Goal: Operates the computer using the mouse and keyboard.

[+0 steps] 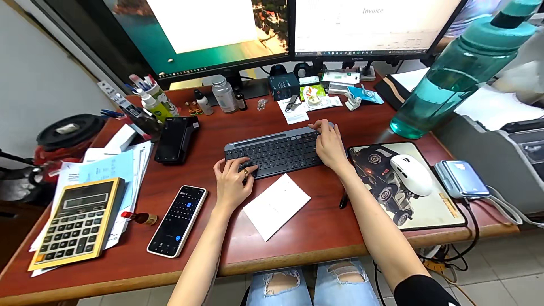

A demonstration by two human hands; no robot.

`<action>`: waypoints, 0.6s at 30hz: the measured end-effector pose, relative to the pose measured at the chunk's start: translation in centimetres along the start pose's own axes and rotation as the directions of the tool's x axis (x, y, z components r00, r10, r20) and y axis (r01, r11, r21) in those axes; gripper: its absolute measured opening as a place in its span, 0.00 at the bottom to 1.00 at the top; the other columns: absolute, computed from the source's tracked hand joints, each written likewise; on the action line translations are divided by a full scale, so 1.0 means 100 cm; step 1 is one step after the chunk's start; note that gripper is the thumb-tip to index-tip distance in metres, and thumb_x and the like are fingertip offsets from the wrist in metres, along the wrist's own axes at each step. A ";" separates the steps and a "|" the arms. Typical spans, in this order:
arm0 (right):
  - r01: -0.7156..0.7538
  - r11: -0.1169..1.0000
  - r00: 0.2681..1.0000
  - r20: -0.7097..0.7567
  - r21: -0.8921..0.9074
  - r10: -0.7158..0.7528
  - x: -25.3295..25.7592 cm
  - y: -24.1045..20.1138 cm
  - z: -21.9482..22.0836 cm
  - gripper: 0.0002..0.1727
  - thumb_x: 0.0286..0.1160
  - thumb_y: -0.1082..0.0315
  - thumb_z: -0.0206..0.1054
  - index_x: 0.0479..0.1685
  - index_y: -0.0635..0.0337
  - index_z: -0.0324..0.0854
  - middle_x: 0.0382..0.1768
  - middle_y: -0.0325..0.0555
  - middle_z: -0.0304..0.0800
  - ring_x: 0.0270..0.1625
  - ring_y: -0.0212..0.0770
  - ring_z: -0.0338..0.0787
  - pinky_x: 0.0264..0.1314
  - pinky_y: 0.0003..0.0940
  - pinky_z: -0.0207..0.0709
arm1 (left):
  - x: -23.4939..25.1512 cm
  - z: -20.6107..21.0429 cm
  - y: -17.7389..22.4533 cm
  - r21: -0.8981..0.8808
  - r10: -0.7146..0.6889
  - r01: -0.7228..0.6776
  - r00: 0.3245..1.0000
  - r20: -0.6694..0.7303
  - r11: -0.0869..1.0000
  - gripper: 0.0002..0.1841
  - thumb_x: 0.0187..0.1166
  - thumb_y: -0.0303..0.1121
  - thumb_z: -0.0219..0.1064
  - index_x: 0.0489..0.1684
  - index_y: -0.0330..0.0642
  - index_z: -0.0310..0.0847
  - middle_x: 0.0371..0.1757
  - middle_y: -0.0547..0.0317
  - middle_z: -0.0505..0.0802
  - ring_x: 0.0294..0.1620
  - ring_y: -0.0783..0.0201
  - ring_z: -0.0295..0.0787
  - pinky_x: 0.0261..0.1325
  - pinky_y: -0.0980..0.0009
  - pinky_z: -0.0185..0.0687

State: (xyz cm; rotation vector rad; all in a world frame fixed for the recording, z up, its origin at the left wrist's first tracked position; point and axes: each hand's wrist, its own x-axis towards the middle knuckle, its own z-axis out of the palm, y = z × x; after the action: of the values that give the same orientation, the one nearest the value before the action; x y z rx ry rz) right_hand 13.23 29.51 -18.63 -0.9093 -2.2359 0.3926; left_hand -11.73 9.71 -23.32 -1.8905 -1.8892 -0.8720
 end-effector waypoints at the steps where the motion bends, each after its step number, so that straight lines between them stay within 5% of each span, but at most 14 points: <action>1: -0.008 1.000 1.000 -0.001 0.004 0.008 0.000 0.000 -0.001 0.21 0.80 0.78 0.46 0.70 0.68 0.72 0.69 0.56 0.87 0.80 0.60 0.79 0.88 0.74 0.45 | 0.000 0.000 0.000 -0.003 0.000 0.000 1.000 0.002 1.000 0.17 0.78 0.37 0.57 0.46 0.52 0.98 0.64 0.50 0.92 0.69 0.44 0.84 0.78 0.32 0.54; 11: 0.007 1.000 0.999 0.044 -0.010 -0.007 -0.002 -0.003 0.007 0.23 0.83 0.76 0.47 0.74 0.67 0.74 0.71 0.58 0.85 0.82 0.61 0.76 0.87 0.73 0.49 | 0.000 0.001 0.000 -0.004 0.006 -0.006 1.000 -0.006 1.000 0.17 0.77 0.37 0.58 0.46 0.52 0.98 0.64 0.50 0.92 0.69 0.45 0.84 0.78 0.33 0.54; 18: 0.044 0.985 0.986 0.168 -0.166 -0.016 -0.007 -0.004 0.025 0.24 0.91 0.58 0.48 0.78 0.45 0.80 0.88 0.51 0.68 0.91 0.65 0.60 0.85 0.81 0.41 | 0.001 0.002 -0.001 -0.002 0.005 -0.005 1.000 -0.007 1.000 0.17 0.78 0.37 0.58 0.46 0.52 0.98 0.64 0.51 0.92 0.68 0.45 0.85 0.78 0.33 0.54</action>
State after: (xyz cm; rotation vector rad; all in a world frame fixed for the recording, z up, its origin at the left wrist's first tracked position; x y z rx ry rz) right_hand 11.60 28.68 -20.57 -0.9598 -2.4631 0.2757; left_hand -11.75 9.87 -23.43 -1.8909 -1.8793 -0.8780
